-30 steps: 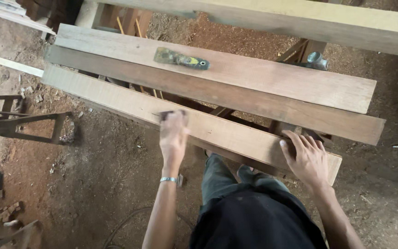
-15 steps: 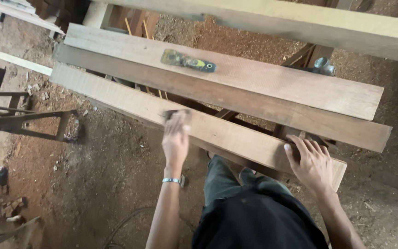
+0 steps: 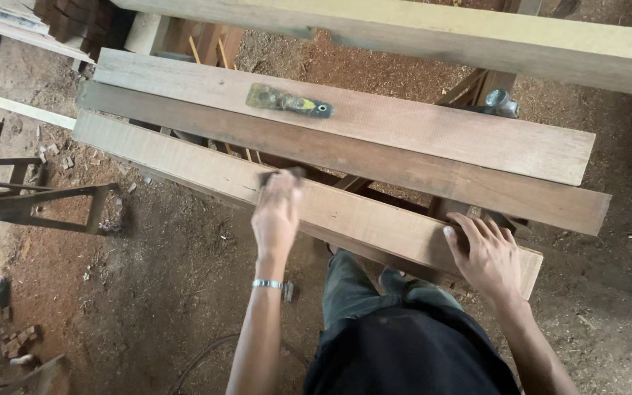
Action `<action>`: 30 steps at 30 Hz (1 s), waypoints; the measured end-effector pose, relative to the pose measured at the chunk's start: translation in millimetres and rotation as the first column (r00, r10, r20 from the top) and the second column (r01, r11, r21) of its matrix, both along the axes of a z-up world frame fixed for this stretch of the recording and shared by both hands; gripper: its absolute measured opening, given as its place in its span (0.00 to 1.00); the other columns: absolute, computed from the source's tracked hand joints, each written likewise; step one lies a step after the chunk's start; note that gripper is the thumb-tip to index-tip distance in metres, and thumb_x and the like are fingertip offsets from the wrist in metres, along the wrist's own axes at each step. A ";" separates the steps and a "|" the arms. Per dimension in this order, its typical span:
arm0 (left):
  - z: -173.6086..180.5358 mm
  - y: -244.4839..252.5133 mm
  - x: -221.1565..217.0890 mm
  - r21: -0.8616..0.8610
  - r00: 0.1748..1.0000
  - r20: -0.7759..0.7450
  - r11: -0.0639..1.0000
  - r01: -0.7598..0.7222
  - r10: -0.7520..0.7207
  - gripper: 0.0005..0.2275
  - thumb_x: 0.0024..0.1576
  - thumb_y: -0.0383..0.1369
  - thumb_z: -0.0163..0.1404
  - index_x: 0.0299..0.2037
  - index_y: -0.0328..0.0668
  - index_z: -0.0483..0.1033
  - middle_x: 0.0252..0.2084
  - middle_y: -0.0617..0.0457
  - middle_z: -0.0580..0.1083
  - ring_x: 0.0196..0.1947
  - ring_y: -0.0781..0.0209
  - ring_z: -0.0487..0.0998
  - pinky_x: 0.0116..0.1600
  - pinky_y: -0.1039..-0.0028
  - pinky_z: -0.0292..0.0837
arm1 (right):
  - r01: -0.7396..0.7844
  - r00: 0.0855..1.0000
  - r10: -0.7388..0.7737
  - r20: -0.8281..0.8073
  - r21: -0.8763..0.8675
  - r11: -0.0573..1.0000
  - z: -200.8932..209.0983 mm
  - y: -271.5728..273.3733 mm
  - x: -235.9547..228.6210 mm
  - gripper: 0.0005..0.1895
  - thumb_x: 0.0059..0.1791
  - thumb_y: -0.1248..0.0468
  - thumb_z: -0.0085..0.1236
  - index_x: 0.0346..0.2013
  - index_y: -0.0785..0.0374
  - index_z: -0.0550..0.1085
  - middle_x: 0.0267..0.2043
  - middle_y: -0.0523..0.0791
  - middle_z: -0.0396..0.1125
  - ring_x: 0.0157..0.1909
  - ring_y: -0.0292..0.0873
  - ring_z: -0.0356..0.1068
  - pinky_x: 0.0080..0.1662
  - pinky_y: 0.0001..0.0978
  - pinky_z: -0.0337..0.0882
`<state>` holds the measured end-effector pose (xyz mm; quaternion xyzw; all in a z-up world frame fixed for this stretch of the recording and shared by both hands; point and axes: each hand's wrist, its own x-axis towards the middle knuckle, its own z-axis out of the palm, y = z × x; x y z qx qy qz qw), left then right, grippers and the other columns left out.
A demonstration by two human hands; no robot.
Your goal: The person sands the surfaces and edges of wooden boards using a handheld sanding block on a workbench in a workshop.
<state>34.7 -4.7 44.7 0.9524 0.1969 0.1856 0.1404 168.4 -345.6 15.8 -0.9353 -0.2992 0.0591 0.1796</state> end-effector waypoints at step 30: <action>40.1 -5.0 12.6 -0.178 0.982 -0.149 0.973 -0.146 0.120 0.14 0.64 0.30 0.47 0.60 0.41 0.71 0.57 0.45 0.73 0.49 0.55 0.78 0.44 0.73 0.79 | 0.007 1.000 -0.007 0.008 0.001 1.000 4.8 -0.9 -2.3 0.22 0.56 0.46 0.45 0.54 0.55 0.76 0.53 0.45 0.74 0.56 0.48 0.72 0.61 0.45 0.67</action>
